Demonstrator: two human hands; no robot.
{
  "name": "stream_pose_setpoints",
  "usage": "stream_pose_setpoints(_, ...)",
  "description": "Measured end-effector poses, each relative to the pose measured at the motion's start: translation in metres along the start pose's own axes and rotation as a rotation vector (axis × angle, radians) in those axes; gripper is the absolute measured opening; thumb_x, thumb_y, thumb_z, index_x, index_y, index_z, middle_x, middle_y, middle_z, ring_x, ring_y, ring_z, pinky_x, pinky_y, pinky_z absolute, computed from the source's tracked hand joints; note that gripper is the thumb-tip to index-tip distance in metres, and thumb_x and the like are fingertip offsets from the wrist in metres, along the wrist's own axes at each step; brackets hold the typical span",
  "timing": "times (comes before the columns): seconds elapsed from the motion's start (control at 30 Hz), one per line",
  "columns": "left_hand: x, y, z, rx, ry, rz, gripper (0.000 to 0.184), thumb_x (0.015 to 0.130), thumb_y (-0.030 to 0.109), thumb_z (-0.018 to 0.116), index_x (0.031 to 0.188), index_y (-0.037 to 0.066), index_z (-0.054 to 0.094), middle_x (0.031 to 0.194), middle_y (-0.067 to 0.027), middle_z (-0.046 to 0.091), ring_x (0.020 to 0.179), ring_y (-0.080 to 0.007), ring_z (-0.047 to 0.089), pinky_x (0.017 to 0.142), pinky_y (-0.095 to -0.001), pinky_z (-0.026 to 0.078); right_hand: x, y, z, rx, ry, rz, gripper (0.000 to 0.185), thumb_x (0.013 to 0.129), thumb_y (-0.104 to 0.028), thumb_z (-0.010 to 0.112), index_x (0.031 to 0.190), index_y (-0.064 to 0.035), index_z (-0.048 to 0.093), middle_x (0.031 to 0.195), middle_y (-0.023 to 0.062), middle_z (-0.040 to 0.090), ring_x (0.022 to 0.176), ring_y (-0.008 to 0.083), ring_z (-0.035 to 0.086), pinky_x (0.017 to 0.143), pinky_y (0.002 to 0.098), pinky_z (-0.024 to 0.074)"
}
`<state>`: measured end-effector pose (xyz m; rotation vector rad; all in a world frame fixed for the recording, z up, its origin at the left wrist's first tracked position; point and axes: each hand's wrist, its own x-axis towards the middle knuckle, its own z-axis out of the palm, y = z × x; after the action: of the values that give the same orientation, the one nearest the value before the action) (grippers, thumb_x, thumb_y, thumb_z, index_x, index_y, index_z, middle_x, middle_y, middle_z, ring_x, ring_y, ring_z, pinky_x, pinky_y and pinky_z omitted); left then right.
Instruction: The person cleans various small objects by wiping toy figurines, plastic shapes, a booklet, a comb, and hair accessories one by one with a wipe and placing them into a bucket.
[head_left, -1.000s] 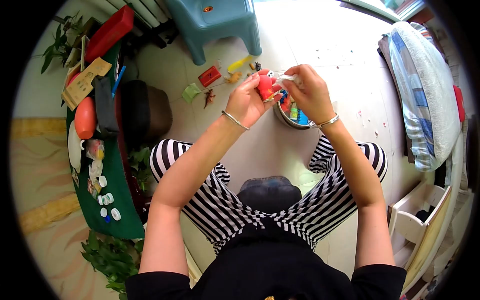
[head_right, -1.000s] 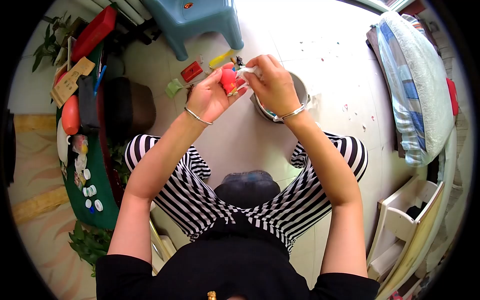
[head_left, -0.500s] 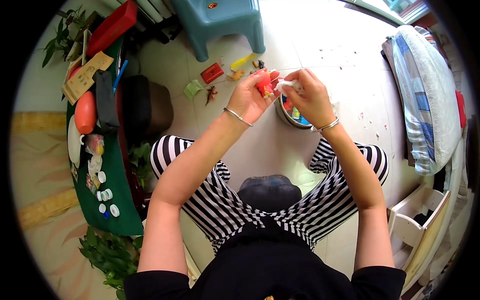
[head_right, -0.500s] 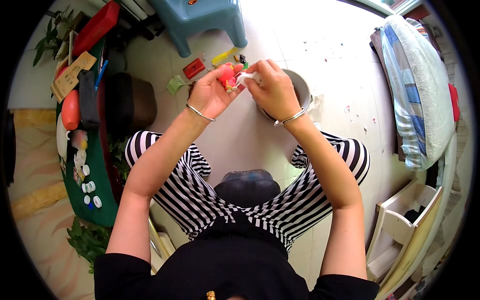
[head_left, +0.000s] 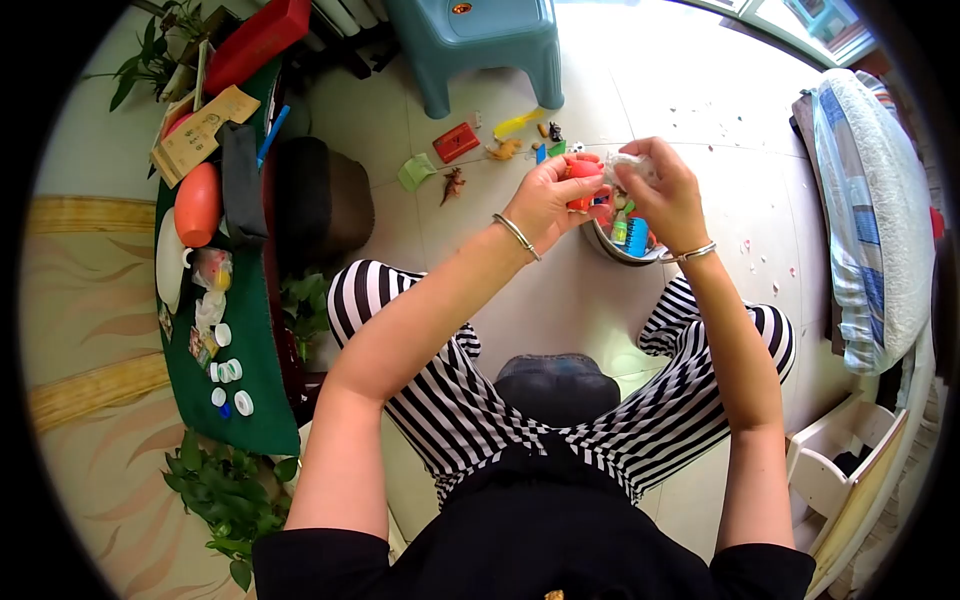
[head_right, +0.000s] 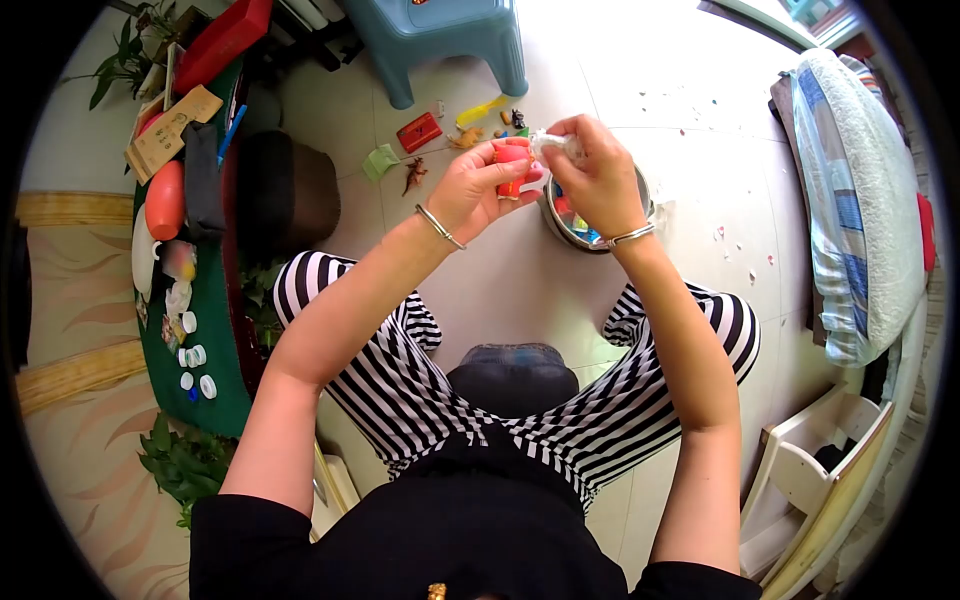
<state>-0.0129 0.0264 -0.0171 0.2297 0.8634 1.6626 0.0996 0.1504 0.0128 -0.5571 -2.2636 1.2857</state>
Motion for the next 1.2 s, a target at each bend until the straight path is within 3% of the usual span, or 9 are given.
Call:
stream_pose_setpoints(0.3, 0.001, -0.007, 0.001, 0.715, 0.104, 0.27, 0.04, 0.076, 0.004, 0.066, 0.113, 0.001, 0.048, 0.097, -0.0025, 0.057, 0.088, -0.008, 0.054, 0.08, -0.0219, 0.045, 0.003, 0.0, -0.011, -0.089, 0.063, -0.079, 0.013, 0.081, -0.01, 0.061, 0.091, -0.0021, 0.057, 0.078, 0.0048, 0.06, 0.062, 0.0098, 0.057, 0.056, 0.0233, 0.0474)
stream_pose_setpoints(0.37, 0.003, -0.01, -0.002, 0.748, 0.068, 0.28, 0.04, 0.077, 0.003, 0.065, 0.113, 0.001, 0.048, 0.099, -0.0031, 0.057, 0.09, -0.0091, 0.054, 0.081, -0.0233, 0.045, -0.007, -0.003, -0.002, -0.035, -0.139, -0.203, 0.015, 0.081, -0.012, 0.061, 0.091, -0.0018, 0.057, 0.077, 0.0049, 0.061, 0.062, 0.0091, 0.056, 0.057, 0.0227, 0.047)
stream_pose_setpoints(0.43, 0.001, -0.007, -0.001, 0.509, 0.002, 0.109, 0.04, 0.078, 0.003, 0.064, 0.114, 0.002, 0.047, 0.101, -0.004, 0.057, 0.093, -0.0114, 0.055, 0.082, -0.0265, 0.047, -0.005, 0.001, -0.002, -0.156, -0.062, -0.352, 0.016, 0.081, -0.012, 0.062, 0.092, -0.0013, 0.057, 0.077, 0.0036, 0.06, 0.064, 0.0076, 0.055, 0.059, 0.0216, 0.0466)
stream_pose_setpoints(0.5, -0.003, -0.005, 0.005, 0.387, 0.04, 0.049, 0.034, 0.083, 0.008, 0.058, 0.115, 0.002, 0.046, 0.104, -0.0062, 0.057, 0.096, -0.0151, 0.056, 0.085, -0.032, 0.047, 0.0, -0.001, -0.014, 0.106, 0.048, 0.065, 0.016, 0.078, -0.012, 0.063, 0.089, -0.0029, 0.057, 0.074, 0.0082, 0.059, 0.06, 0.0111, 0.056, 0.054, 0.0257, 0.0449)
stream_pose_setpoints(0.67, 0.003, -0.009, -0.006, -0.046, -0.057, -0.027, 0.028, 0.091, 0.019, 0.048, 0.113, 0.003, 0.047, 0.109, -0.0084, 0.056, 0.101, -0.0183, 0.054, 0.09, -0.0374, 0.043, -0.015, 0.015, -0.007, 0.056, -0.093, -0.141, 0.016, 0.077, -0.011, 0.064, 0.089, -0.0023, 0.057, 0.075, 0.0082, 0.057, 0.057, 0.0119, 0.053, 0.053, 0.0245, 0.0431)
stream_pose_setpoints(0.8, 0.001, -0.008, -0.004, -0.149, -0.121, 0.016, 0.027, 0.091, 0.02, 0.048, 0.112, 0.003, 0.048, 0.109, -0.0079, 0.055, 0.102, -0.0189, 0.053, 0.094, -0.0394, 0.042, -0.017, -0.006, -0.016, 0.038, -0.02, -0.003, 0.015, 0.076, -0.01, 0.062, 0.087, -0.0022, 0.056, 0.079, 0.011, 0.056, 0.063, 0.0207, 0.055, 0.058, 0.0288, 0.0442)
stream_pose_setpoints(0.97, -0.004, -0.007, 0.0, -0.18, -0.093, -0.019, 0.026, 0.091, 0.019, 0.049, 0.111, 0.003, 0.048, 0.107, -0.0083, 0.056, 0.102, -0.0202, 0.054, 0.096, -0.0406, 0.042, -0.021, 0.022, -0.008, -0.073, -0.056, -0.199, 0.015, 0.075, -0.01, 0.059, 0.087, -0.002, 0.056, 0.076, 0.0081, 0.055, 0.057, 0.0113, 0.054, 0.051, 0.0264, 0.0426)
stream_pose_setpoints(1.03, -0.004, -0.007, -0.001, -0.203, -0.036, -0.049, 0.026, 0.09, 0.018, 0.05, 0.111, 0.002, 0.047, 0.108, -0.0088, 0.056, 0.101, -0.0208, 0.055, 0.095, -0.0405, 0.042, -0.018, 0.031, -0.015, 0.171, -0.124, 0.174, 0.014, 0.075, -0.011, 0.056, 0.085, -0.0013, 0.056, 0.071, 0.0066, 0.054, 0.055, 0.008, 0.053, 0.046, 0.0256, 0.0417)
stream_pose_setpoints(1.2, 0.001, -0.018, -0.004, -0.076, -0.03, -0.048, 0.028, 0.088, 0.011, 0.052, 0.113, 0.0, 0.046, 0.109, -0.0107, 0.055, 0.099, -0.0224, 0.056, 0.092, -0.0394, 0.046, -0.031, 0.038, -0.014, 0.36, -0.146, 0.322, 0.021, 0.083, -0.021, 0.056, 0.09, -0.0013, 0.057, 0.072, 0.002, 0.058, 0.054, 0.0061, 0.051, 0.043, 0.0195, 0.0413)
